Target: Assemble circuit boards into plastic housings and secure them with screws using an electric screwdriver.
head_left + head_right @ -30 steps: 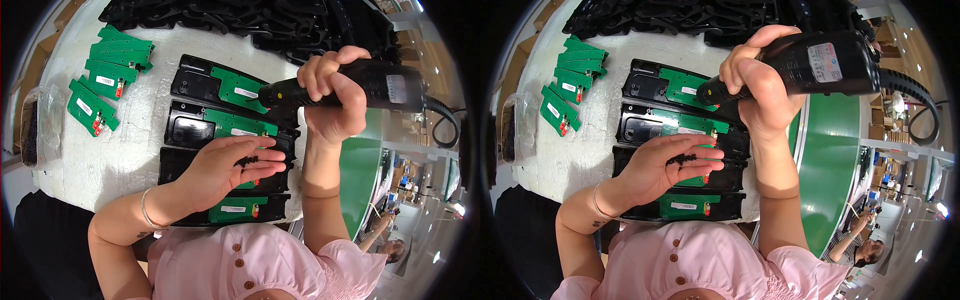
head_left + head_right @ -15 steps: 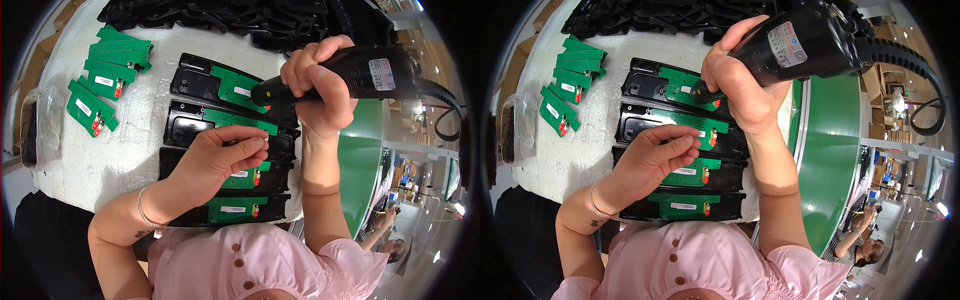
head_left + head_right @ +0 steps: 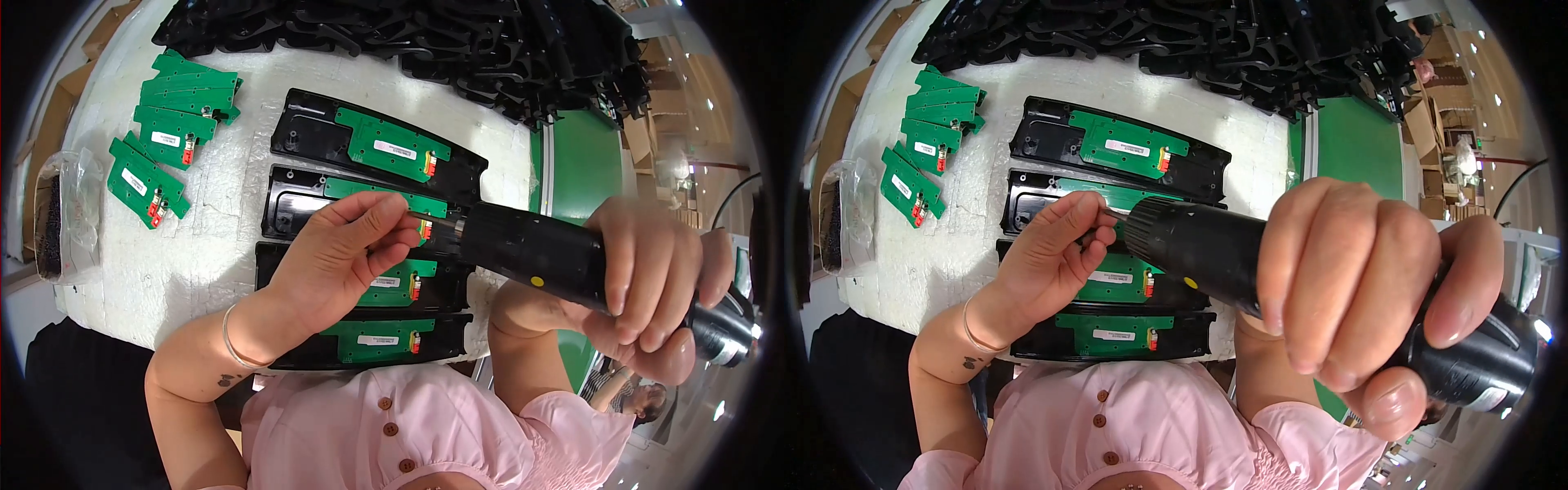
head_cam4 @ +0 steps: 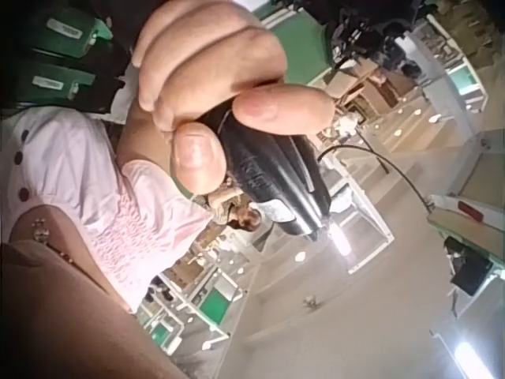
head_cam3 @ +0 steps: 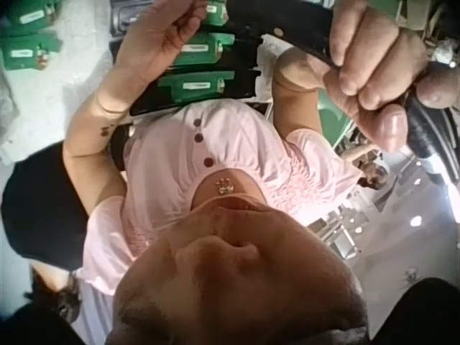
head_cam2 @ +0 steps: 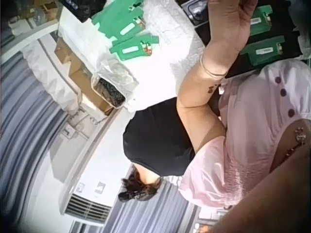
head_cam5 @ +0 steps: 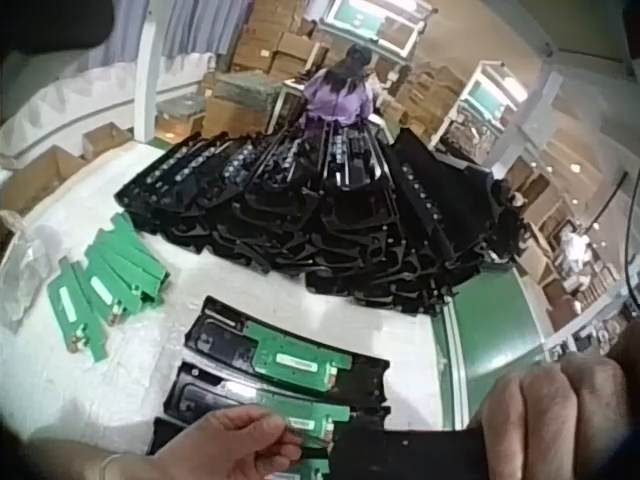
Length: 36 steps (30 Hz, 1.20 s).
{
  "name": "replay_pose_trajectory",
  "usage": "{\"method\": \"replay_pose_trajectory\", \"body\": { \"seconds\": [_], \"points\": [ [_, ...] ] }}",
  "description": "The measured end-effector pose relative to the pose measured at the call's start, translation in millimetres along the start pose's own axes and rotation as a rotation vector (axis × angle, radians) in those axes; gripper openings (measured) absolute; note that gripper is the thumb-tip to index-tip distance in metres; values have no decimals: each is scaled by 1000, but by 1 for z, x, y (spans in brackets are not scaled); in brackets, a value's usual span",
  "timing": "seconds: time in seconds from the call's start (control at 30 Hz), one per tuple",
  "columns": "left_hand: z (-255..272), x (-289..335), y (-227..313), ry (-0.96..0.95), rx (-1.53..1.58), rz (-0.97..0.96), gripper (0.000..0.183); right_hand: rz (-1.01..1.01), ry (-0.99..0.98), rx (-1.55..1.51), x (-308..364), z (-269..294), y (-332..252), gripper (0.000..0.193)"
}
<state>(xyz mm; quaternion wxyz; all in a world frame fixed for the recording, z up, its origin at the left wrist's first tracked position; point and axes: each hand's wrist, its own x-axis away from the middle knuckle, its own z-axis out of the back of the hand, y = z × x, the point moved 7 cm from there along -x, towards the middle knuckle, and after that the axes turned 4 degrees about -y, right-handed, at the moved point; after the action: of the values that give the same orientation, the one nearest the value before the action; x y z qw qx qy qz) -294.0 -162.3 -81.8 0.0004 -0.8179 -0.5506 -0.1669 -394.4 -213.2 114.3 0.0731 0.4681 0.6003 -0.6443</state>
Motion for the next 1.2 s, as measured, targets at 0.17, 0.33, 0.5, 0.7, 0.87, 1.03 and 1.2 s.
{"method": "replay_pose_trajectory", "body": {
  "seconds": [0.17, 0.33, 0.5, 0.7, 0.87, 1.03, 1.2],
  "points": [
    [-1, 0, -6, -26, 23, 39, 13, 19, 52, 52, 8, -1, 1, 24],
    [0, 5, -12, -181, 152, 99, 24, 9, 46, 15, 7, -8, 2, 25],
    [-9, 4, -24, 11, 85, 210, 41, -33, 104, 167, 6, 15, 27, 23],
    [-8, 3, -26, -10, -129, 184, 36, -107, 366, 291, 23, 74, 64, 22],
    [-10, 3, -24, -112, -254, 180, 25, -130, 383, 277, 23, 76, 65, 22],
    [-13, 4, -24, -108, -279, 177, 22, -155, 321, 253, 23, 71, 68, 23],
    [-12, 4, -22, -114, -282, 172, 20, -162, 357, 242, 23, 78, 69, 22]
  ]
}}
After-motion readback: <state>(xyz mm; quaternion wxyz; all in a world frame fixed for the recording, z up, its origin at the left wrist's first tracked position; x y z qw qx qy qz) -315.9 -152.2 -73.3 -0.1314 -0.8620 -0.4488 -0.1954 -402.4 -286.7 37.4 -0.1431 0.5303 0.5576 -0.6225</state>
